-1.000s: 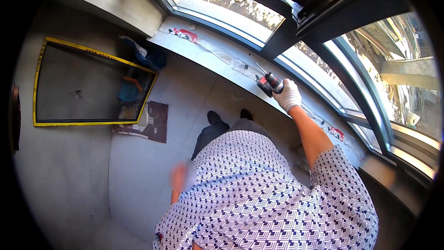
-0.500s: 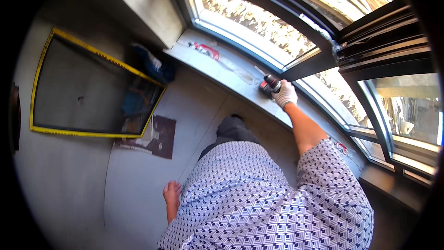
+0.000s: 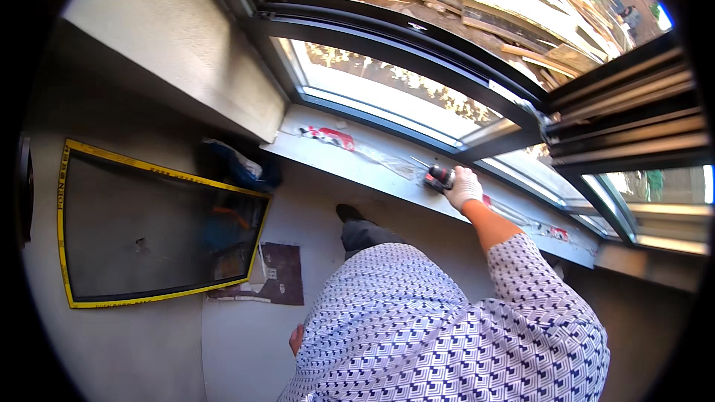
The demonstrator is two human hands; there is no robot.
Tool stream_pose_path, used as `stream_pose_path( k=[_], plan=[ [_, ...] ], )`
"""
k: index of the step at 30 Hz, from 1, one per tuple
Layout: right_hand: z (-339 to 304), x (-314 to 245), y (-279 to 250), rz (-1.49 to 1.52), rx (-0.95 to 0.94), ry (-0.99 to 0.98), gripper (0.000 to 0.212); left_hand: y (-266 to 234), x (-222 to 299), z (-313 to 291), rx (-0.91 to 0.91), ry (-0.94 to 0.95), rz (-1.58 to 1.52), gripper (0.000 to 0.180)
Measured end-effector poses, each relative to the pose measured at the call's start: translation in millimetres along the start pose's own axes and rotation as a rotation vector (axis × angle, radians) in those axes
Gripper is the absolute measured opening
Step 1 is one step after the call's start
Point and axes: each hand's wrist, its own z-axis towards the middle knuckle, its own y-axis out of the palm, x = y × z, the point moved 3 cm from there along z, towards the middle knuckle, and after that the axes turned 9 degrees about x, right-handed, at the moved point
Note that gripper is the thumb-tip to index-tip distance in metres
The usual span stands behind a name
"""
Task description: The person removes protective yellow tape from a window screen frame and a separate metal frame. They then align and insert the screen mesh into the metal frame, preparing it for installation into the window opening.
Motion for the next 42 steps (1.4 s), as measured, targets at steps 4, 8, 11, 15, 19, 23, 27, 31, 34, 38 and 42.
stream_pose_path(
  k=[4, 8, 11, 15, 19, 23, 27, 31, 34, 38, 42],
  plan=[
    [5.8, -18.0, -10.8, -0.157, -0.088, 0.039, 0.067, -13.0, 53.5, 31.2, 0.125, -0.131, -0.322, 0.032],
    [-1.5, -31.8, -28.4, -0.190, -0.106, 0.059, 0.067, -21.5, 134.3, 48.9, 0.105, 0.011, -0.371, 0.032],
    [7.0, -33.9, -16.6, -0.209, -0.116, 0.041, 0.066, -38.7, 154.0, 67.4, 0.111, 0.076, -0.324, 0.034],
    [-7.3, -55.4, -26.4, -0.223, -0.029, 0.091, 0.065, -90.1, 200.5, 95.5, 0.150, 0.146, -0.330, 0.035],
    [-31.2, -91.8, -21.8, -0.154, 0.182, 0.052, 0.059, -158.9, 246.6, 152.6, 0.219, 0.326, -0.329, 0.031],
    [-59.0, -128.6, 15.8, -0.059, 0.166, -0.064, 0.050, -240.9, 347.9, 192.9, 0.355, 0.633, -0.375, 0.022],
    [-96.6, -193.5, 43.6, 0.168, 0.205, -0.265, 0.039, -320.6, 442.4, 207.9, 0.611, 0.891, -0.184, 0.028],
    [-127.5, -230.0, 64.4, 0.351, 0.074, -0.220, 0.031, -382.0, 527.1, 193.5, 0.968, 1.074, 0.111, 0.028],
    [-143.7, -239.0, 67.7, 0.407, -0.002, -0.180, 0.027, -415.3, 571.4, 185.9, 1.181, 1.229, 0.190, 0.032],
    [-149.5, -204.3, 88.3, 0.537, -0.105, -0.070, 0.027, -453.7, 612.5, 192.5, 1.413, 1.390, 0.273, 0.037],
    [-164.4, -189.4, 82.1, 0.526, -0.162, 0.054, 0.026, -472.8, 629.5, 194.7, 1.464, 1.267, 0.382, 0.041]
  ],
)
